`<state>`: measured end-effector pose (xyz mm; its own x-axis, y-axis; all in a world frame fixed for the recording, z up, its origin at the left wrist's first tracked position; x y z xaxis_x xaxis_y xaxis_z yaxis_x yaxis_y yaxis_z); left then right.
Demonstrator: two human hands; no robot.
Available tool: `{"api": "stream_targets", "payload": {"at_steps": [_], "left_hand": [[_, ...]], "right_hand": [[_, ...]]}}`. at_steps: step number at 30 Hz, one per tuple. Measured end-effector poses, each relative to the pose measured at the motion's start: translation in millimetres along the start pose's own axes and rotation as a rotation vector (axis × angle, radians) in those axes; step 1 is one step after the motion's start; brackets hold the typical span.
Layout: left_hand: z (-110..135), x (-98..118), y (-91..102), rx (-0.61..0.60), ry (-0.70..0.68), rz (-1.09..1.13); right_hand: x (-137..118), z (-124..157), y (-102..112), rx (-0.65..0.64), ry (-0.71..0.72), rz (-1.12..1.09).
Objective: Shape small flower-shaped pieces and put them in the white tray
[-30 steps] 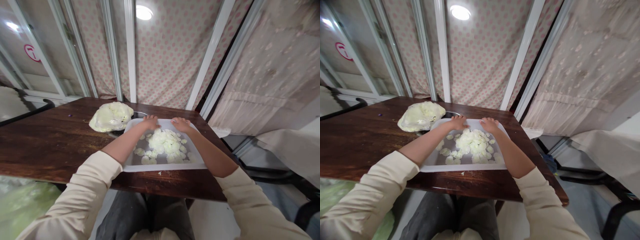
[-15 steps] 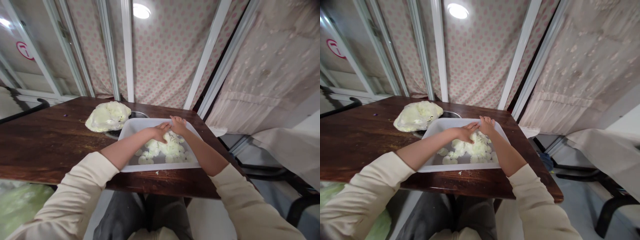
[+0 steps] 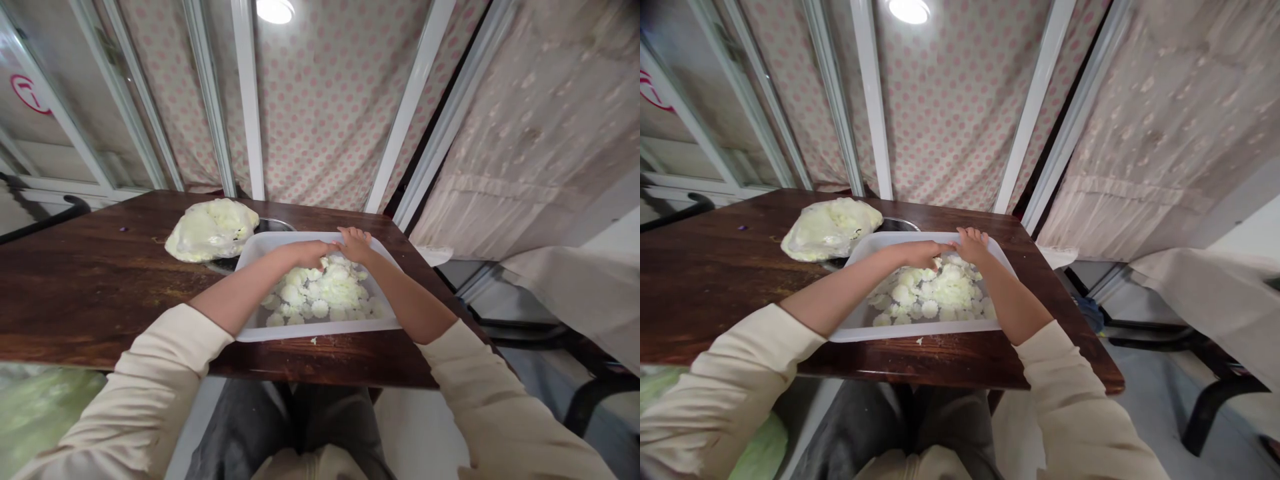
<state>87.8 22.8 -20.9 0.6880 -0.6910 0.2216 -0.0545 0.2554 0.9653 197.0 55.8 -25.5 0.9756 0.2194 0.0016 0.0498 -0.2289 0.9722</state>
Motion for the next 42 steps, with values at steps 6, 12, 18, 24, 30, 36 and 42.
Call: {"api": "stream_targets", "payload": {"at_steps": [6, 12, 18, 24, 30, 36, 42], "left_hand": [[-0.1, 1.4, 3.2, -0.008, -0.055, 0.043], [3.0, 2.6, 6.6, 0.03, -0.066, 0.035], [0.8, 0.3, 4.3, 0.036, -0.093, 0.024], [-1.0, 2.0, 7.1, 0.095, -0.118, 0.013], [9.0, 4.6, 19.6, 0.168, -0.08, 0.062], [9.8, 8.7, 24.6, 0.212, -0.136, 0.156], [4.8, 2.9, 21.9, 0.224, -0.169, 0.264]], "right_hand": [[1.4, -0.8, 0.9, 0.019, -0.009, -0.002], [2.0, -1.1, 0.6, 0.003, -0.007, 0.009], [0.7, 0.2, 2.8, 0.0, -0.005, 0.003], [1.2, -0.5, 2.3, -0.005, -0.001, 0.003], [1.1, -1.0, 2.7, -0.008, 0.011, 0.0], [1.3, -1.4, 2.5, -0.006, 0.024, 0.031], [1.6, -1.6, 3.4, -0.015, 0.012, 0.012]]}}
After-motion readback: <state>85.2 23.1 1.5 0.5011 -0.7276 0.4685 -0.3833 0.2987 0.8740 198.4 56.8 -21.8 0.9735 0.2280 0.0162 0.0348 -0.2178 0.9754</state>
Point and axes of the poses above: each hand's wrist, its own z-axis away from the middle knuckle, its own y-axis out of the back of the hand, x = y × z, the point moved 8 cm from there along -z, towards the middle knuckle, and after that the axes turned 10 degrees about y, right-handed, at the moved point
